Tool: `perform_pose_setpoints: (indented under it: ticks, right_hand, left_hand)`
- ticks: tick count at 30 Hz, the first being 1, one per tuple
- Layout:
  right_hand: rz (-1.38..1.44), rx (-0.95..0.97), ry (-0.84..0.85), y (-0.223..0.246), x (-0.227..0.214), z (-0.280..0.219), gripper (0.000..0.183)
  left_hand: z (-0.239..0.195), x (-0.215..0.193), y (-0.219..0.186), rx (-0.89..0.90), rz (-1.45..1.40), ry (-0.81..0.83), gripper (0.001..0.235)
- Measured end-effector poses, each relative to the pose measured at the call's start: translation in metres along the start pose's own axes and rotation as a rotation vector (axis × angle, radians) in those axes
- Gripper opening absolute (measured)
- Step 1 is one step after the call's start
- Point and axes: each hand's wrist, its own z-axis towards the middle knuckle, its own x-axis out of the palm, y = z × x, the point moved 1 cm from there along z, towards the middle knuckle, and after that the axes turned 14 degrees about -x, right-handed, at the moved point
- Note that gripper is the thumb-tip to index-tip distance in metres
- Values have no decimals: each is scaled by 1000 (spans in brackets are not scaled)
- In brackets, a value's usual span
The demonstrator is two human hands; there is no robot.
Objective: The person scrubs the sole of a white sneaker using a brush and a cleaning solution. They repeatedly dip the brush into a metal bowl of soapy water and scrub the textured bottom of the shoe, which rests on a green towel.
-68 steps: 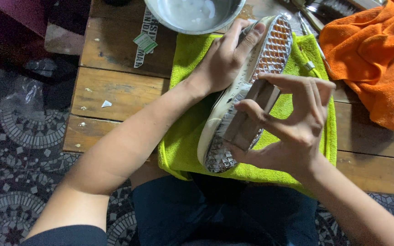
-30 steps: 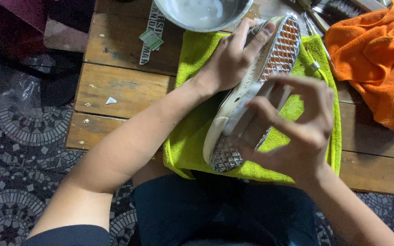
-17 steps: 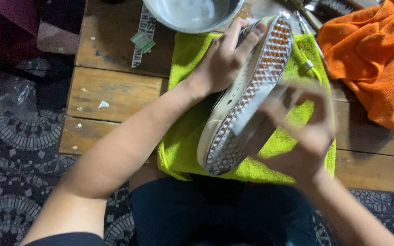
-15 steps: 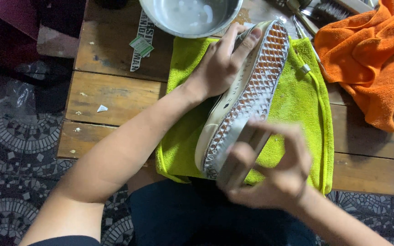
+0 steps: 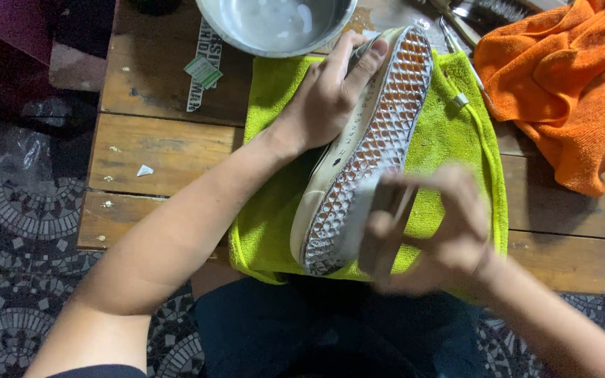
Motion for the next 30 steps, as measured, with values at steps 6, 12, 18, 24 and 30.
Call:
perform_pose_setpoints:
  ticks: [6,12,18,24,30]
  right_hand:
    - [51,-102,160,-14,-6,-2,51]
    - [110,-193,73,-21,-9,-12,35]
    - [75,-108,180,-35,-12,-12,54]
    - [30,-76,64,-40,-11,-16,38]
    - [39,-215,129,-54,-16,-20,39]
  left_hand:
    - [3,1,3,-1,16,-13,90]
    - [4,0,4,-1,46,-45,78]
    - [1,1,0,-27,35,3,86]
    - [1,0,0,-39,22,14,78]
    - [2,-1,-3,-19,49,-17,76]
